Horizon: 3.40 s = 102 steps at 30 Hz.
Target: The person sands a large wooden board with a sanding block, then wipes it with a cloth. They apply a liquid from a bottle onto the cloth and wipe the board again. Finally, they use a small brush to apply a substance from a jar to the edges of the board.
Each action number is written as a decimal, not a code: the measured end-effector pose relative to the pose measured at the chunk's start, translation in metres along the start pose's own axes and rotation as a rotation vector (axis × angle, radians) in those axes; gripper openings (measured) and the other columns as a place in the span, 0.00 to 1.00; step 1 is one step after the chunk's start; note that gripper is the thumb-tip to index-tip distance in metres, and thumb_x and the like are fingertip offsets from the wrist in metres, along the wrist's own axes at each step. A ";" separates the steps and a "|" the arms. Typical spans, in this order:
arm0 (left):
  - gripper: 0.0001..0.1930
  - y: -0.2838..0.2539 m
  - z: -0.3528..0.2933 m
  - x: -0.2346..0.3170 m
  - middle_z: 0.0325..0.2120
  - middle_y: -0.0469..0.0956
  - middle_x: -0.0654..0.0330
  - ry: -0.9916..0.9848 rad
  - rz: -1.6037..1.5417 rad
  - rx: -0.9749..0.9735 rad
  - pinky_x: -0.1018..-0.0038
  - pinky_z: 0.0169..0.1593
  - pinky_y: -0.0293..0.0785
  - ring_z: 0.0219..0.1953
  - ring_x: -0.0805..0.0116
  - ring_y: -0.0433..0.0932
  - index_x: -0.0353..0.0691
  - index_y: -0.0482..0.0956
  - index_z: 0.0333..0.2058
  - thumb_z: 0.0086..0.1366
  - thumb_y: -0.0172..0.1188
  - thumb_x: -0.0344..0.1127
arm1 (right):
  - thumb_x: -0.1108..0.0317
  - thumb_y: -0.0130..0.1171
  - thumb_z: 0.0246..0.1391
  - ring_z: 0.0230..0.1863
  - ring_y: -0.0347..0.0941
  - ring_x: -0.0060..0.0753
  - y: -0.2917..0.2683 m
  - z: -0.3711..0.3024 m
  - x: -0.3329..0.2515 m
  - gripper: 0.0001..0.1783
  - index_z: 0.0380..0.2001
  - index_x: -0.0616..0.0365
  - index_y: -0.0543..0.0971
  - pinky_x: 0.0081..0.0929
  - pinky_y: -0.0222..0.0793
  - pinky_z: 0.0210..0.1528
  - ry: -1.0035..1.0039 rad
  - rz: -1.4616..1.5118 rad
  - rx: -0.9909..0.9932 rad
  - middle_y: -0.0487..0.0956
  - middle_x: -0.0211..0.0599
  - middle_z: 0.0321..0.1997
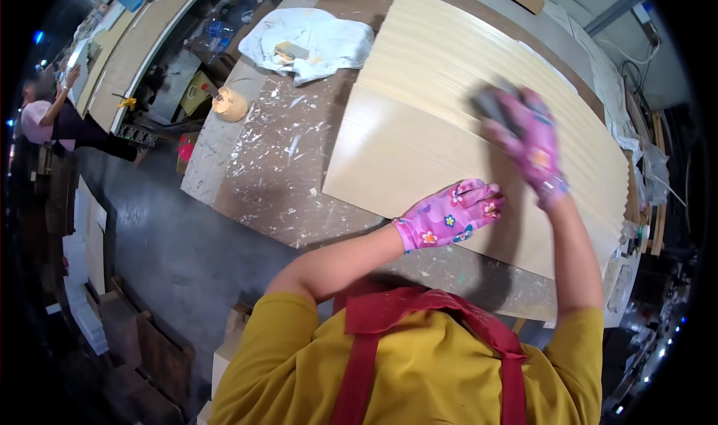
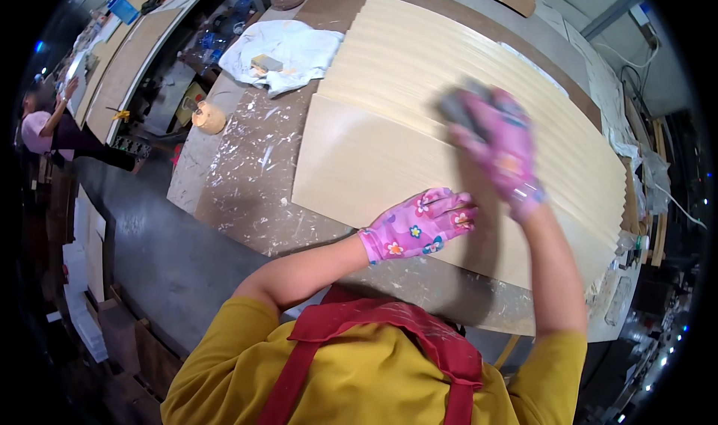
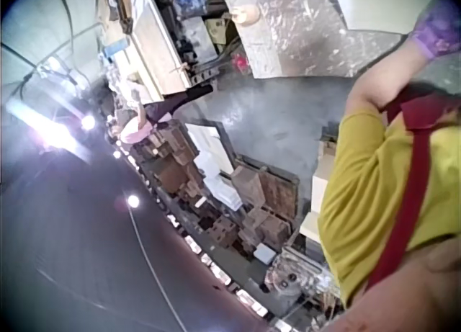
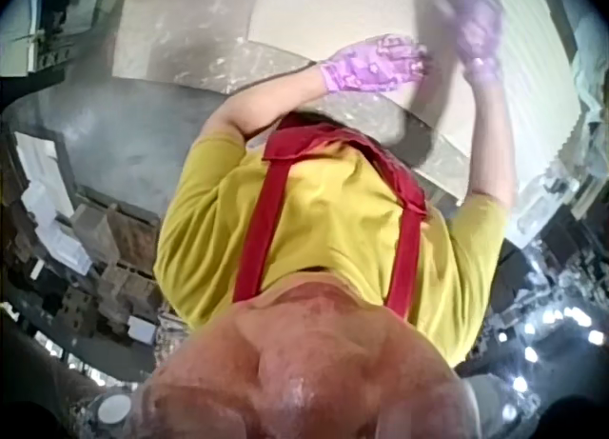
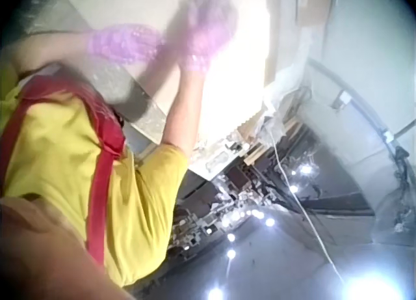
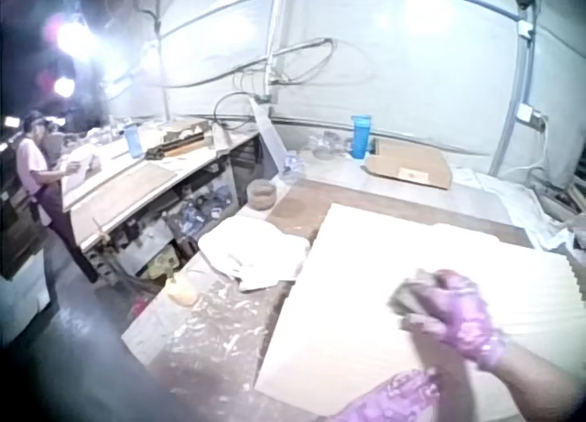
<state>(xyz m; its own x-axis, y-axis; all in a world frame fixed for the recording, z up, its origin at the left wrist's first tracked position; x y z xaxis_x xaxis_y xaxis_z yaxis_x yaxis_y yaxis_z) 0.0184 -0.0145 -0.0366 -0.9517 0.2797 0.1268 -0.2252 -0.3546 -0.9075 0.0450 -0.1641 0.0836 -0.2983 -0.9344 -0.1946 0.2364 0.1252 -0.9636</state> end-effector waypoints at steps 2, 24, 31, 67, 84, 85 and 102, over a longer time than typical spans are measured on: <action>0.25 0.003 0.001 0.002 0.62 0.66 0.60 0.020 -0.107 0.069 0.64 0.69 0.56 0.66 0.62 0.61 0.47 0.65 0.62 0.66 0.47 0.40 | 0.47 0.59 0.53 0.53 0.71 0.53 0.028 0.028 -0.069 0.29 0.56 0.45 0.76 0.47 0.66 0.54 -0.319 -0.044 0.281 0.74 0.49 0.51; 0.24 -0.002 0.015 0.015 0.64 0.65 0.67 -0.043 -0.021 -0.016 0.59 0.69 0.53 0.68 0.64 0.58 0.57 0.73 0.59 0.63 0.54 0.44 | 0.47 0.61 0.50 0.47 0.77 0.52 -0.072 -0.234 0.209 0.29 0.53 0.50 0.78 0.44 0.75 0.48 0.704 -0.249 0.213 0.80 0.51 0.46; 0.25 -0.006 0.012 0.009 0.62 0.68 0.63 -0.095 0.087 -0.071 0.52 0.67 0.56 0.65 0.56 0.62 0.53 0.76 0.55 0.56 0.58 0.41 | 0.46 0.59 0.53 0.54 0.72 0.51 -0.024 -0.158 0.095 0.28 0.56 0.42 0.76 0.48 0.66 0.59 0.169 -0.138 0.283 0.77 0.48 0.51; 0.35 -0.073 -0.055 -0.074 0.66 0.56 0.43 -0.797 0.123 0.430 0.58 0.66 0.59 0.67 0.50 0.60 0.37 0.68 0.61 0.60 0.63 0.50 | 0.53 0.59 0.43 0.62 0.65 0.61 -0.057 -0.136 0.206 0.31 0.54 0.49 0.78 0.48 0.60 0.65 0.094 0.253 -0.040 0.67 0.54 0.63; 0.41 -0.056 -0.114 -0.153 0.58 0.69 0.54 -1.146 -1.182 0.533 0.73 0.61 0.64 0.58 0.68 0.68 0.35 0.56 0.67 0.60 0.65 0.43 | 0.56 0.64 0.49 0.56 0.69 0.48 0.031 0.062 -0.054 0.22 0.50 0.40 0.80 0.48 0.62 0.56 -0.267 -0.019 0.087 0.73 0.44 0.51; 0.42 -0.063 -0.105 -0.151 0.59 0.68 0.54 -1.124 -1.226 0.530 0.73 0.61 0.63 0.59 0.68 0.68 0.34 0.55 0.67 0.60 0.65 0.42 | 0.58 0.64 0.48 0.56 0.69 0.47 0.028 0.064 -0.066 0.22 0.49 0.39 0.80 0.48 0.61 0.56 -0.323 -0.034 0.114 0.73 0.44 0.49; 0.39 -0.069 -0.074 -0.177 0.57 0.70 0.59 -0.865 -1.238 0.518 0.74 0.60 0.64 0.57 0.71 0.68 0.37 0.57 0.66 0.61 0.65 0.42 | 0.58 0.61 0.49 0.56 0.68 0.49 0.060 0.118 -0.089 0.21 0.49 0.41 0.79 0.50 0.58 0.59 -0.352 0.125 0.266 0.73 0.44 0.50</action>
<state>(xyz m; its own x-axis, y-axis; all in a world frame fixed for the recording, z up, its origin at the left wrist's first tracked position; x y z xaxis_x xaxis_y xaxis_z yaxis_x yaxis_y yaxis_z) 0.2181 0.0268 -0.0263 0.0774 0.1091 0.9910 -0.7858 -0.6051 0.1279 0.1951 -0.1128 0.0651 0.0687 -0.9798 -0.1878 0.4940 0.1970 -0.8468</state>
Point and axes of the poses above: each hand's wrist, its own z-axis towards the middle knuckle, its own y-axis out of the palm, x = y × z, the point moved 5 cm from there along z, towards the middle knuckle
